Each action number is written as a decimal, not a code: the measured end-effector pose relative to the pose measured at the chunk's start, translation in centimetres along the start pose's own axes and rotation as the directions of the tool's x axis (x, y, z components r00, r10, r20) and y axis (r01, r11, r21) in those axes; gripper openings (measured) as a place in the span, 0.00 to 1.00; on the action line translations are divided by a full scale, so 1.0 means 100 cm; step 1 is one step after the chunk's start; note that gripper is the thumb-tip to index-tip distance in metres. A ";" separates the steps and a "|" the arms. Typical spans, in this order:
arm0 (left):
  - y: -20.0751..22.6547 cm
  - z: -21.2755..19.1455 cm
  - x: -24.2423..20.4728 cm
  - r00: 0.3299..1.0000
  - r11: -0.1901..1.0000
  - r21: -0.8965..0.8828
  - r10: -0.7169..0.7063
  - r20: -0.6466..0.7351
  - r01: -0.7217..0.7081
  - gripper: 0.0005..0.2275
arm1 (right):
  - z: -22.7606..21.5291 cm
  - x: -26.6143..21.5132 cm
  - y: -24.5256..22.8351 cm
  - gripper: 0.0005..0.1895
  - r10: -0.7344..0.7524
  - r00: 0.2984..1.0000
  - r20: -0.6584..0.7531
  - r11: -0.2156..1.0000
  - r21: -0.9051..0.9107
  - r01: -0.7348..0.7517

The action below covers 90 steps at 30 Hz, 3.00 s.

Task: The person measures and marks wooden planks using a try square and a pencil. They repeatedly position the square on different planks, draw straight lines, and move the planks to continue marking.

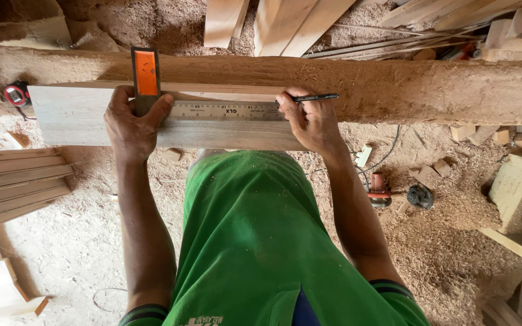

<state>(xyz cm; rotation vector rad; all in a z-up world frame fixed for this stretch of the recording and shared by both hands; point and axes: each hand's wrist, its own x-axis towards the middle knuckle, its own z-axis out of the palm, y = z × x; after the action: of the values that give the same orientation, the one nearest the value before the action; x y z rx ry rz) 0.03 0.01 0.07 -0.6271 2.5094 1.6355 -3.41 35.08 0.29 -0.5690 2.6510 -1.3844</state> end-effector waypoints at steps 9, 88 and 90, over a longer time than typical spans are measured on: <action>-0.003 0.000 0.000 1.000 1.000 0.005 0.001 0.004 -0.001 0.16 | -0.004 0.002 -0.012 0.10 0.008 1.000 0.002 1.000 -0.019 -0.008; 0.052 0.130 -0.052 0.824 0.760 -0.644 0.309 0.474 0.086 0.11 | -0.081 -0.080 -0.007 0.34 -0.273 0.962 0.027 0.845 -0.472 0.253; 0.065 0.162 -0.068 0.819 0.705 -0.680 0.260 0.512 0.202 0.10 | -0.083 -0.083 0.023 0.09 -0.061 0.992 -0.113 0.949 -0.313 0.023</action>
<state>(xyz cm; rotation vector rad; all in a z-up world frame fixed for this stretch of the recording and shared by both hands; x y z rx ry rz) 1.27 18.65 0.69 -0.0566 1.4061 2.3635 1.52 45.77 2.54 -0.5900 2.9983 -1.0436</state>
